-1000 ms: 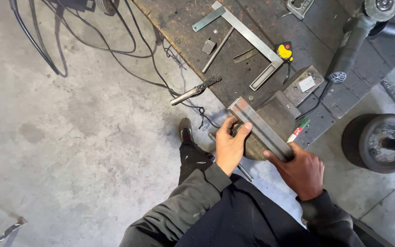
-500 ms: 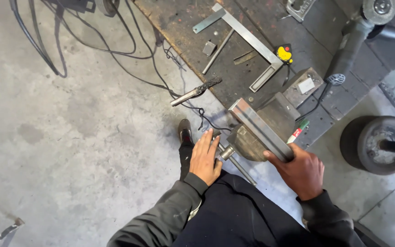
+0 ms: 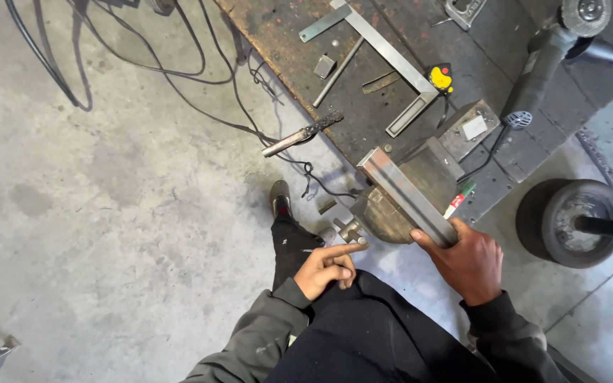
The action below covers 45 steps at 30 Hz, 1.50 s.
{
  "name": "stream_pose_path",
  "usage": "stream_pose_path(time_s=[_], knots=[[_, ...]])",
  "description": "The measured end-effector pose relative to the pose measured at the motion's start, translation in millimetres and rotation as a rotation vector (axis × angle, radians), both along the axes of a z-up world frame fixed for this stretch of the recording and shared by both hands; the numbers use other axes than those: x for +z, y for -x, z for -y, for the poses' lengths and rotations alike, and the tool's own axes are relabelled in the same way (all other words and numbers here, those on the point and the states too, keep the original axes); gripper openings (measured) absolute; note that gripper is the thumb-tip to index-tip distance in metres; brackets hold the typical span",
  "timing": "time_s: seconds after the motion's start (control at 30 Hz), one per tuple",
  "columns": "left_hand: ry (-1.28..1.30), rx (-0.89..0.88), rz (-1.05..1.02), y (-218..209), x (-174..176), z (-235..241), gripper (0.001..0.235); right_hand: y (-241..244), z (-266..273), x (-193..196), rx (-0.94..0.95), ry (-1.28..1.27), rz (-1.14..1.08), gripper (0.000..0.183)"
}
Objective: Measuring and marking metal square tubing for fabrication using a try square and a scriber.
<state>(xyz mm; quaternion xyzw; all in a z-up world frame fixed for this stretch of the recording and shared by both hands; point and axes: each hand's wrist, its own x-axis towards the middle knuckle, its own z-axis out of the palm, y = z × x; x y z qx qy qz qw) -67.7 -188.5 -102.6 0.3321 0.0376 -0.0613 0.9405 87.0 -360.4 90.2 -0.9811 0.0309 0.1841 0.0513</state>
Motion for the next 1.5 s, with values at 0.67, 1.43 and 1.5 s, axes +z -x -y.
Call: stream_pose_path(time_s=[0.67, 1.43, 1.5], knots=[[0.144, -0.072, 0.168, -7, -1, -5, 0.079, -1, 7, -9, 0.083, -0.035, 0.084, 0.064], [0.295, -0.339, -0.235, -4, 0, 10, 0.069, -5, 11, -13, 0.072, -0.058, 0.132, 0.052], [0.309, -0.343, -0.253, -4, -13, 14, 0.07, -1, 10, -13, 0.069, -0.031, 0.096, 0.052]])
